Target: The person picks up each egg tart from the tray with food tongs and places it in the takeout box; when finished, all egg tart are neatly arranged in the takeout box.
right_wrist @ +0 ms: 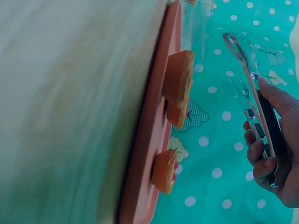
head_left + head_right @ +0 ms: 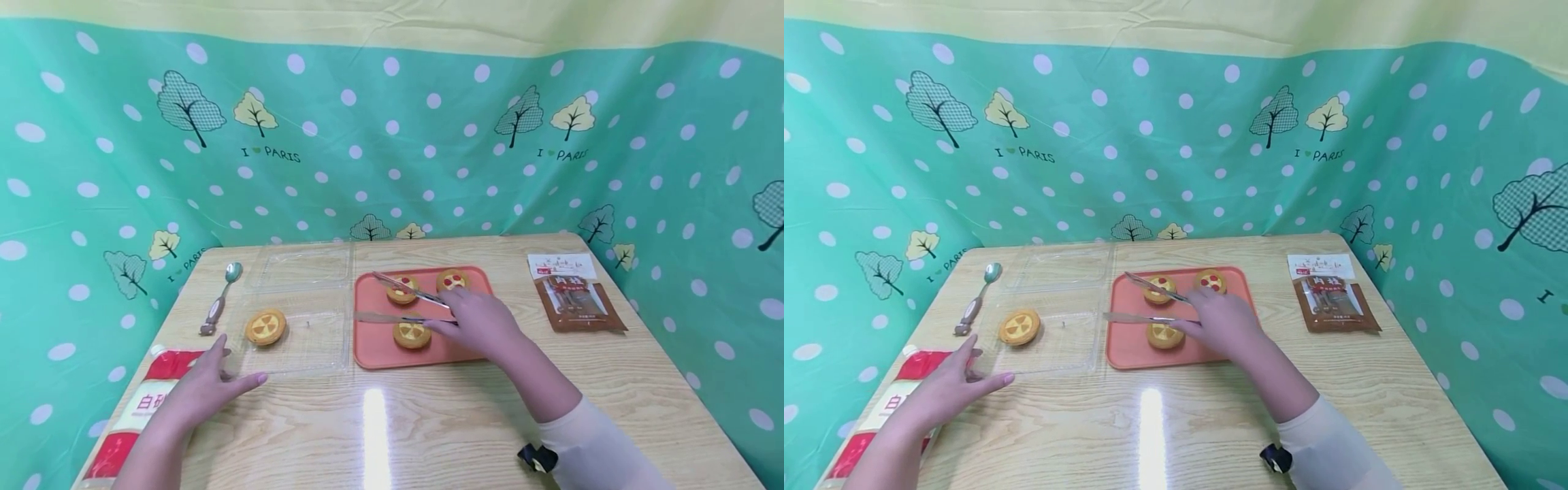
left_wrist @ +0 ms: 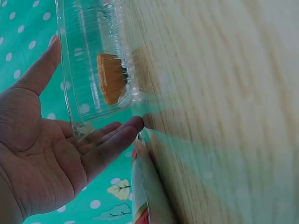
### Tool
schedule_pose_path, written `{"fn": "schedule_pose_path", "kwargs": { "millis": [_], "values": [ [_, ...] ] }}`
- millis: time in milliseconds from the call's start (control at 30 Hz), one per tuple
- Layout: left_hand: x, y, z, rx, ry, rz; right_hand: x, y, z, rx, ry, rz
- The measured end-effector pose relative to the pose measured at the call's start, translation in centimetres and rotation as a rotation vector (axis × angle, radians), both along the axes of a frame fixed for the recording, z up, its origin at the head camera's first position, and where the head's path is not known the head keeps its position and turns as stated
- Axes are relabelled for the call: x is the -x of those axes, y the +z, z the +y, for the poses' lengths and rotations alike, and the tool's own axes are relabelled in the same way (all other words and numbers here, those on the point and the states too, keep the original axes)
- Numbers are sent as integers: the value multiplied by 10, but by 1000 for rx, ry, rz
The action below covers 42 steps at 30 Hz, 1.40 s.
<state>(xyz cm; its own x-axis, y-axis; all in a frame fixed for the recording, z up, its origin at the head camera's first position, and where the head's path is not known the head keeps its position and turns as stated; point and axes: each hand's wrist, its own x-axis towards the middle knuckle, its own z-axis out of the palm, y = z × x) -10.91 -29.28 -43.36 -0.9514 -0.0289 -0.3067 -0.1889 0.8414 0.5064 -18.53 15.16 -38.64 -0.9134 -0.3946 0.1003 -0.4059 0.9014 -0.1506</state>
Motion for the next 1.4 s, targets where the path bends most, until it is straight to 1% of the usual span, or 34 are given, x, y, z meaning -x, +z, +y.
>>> {"fn": "schedule_pose_path", "kwargs": {
  "millis": [233,500,700,833,1167,1400],
  "values": [
    [1,0,0,-15,0,0,-13,-7,19,19,-10,-9],
    [1,0,0,-19,2,-5,-24,-16,38,27,-9,26],
    [1,0,-1,-17,7,-12,-30,-22,49,14,-2,1],
    [1,0,0,-19,4,-5,-34,-25,54,0,-17,-14],
    [0,0,1,-17,-2,7,-39,-34,64,-12,-24,-12],
    [0,0,0,-17,-2,6,-38,-40,64,-21,-30,-60]
  ]
}}
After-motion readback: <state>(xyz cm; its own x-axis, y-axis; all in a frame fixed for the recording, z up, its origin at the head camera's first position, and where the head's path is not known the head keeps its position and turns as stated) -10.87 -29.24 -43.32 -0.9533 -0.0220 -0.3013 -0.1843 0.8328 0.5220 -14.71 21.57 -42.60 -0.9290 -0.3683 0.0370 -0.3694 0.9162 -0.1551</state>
